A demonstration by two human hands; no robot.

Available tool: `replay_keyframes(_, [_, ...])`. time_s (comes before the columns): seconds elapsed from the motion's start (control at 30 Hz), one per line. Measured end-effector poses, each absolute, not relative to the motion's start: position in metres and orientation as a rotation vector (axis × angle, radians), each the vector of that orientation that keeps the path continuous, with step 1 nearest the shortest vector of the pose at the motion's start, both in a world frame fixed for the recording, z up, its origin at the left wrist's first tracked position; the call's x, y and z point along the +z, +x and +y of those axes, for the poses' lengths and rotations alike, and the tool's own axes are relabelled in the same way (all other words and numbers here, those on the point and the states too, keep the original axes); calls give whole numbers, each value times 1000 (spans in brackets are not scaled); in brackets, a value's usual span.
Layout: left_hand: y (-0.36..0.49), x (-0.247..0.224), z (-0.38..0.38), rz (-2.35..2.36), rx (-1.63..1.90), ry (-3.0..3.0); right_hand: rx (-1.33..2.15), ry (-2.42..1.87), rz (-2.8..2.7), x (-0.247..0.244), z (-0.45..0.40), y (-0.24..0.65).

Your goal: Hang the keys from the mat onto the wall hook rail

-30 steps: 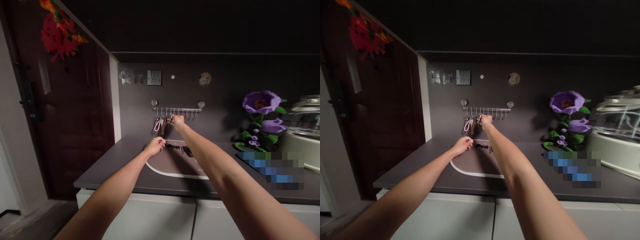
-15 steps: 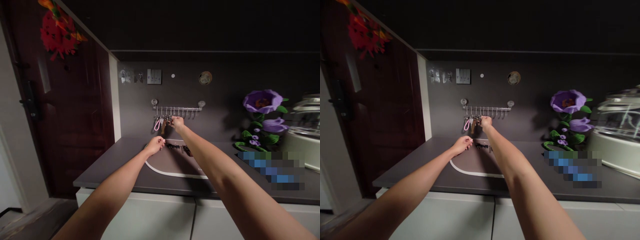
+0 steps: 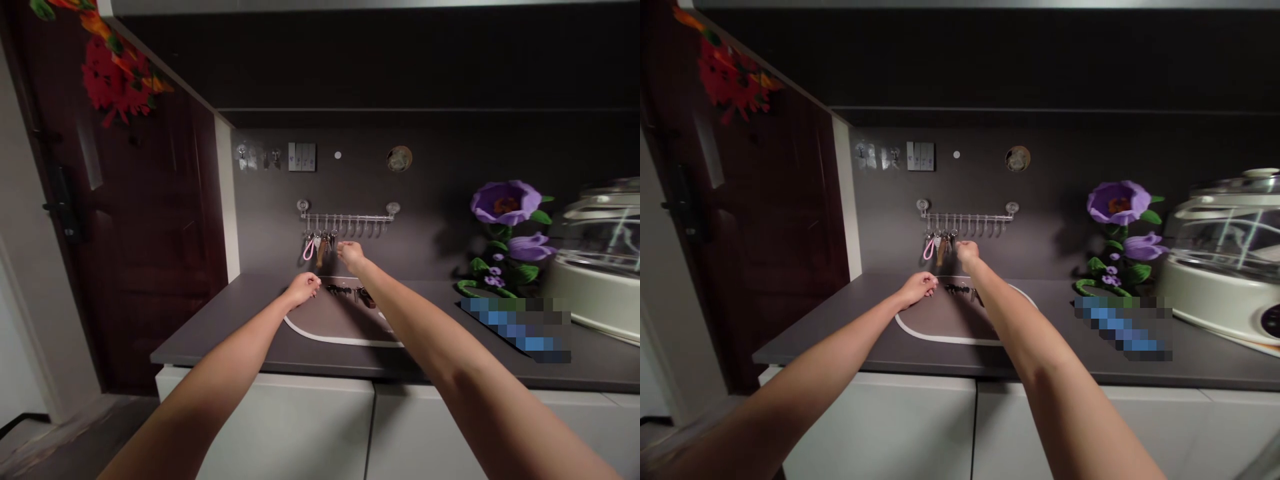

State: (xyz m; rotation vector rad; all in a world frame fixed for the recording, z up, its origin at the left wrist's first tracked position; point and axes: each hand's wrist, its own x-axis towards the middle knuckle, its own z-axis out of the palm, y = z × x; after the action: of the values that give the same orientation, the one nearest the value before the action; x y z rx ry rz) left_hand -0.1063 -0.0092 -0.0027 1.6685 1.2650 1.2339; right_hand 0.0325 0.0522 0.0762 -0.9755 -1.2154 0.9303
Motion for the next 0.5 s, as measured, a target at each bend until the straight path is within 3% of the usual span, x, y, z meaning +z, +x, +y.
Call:
replay_keyframes(0.27, [-101,8,-11,1422,1099,1759,1078,-1044,-1207,53,7,49])
replay_keyframes(0.5, [-89,21,-11,1579,962,1854,996,-1120,-1353,16,-9,61])
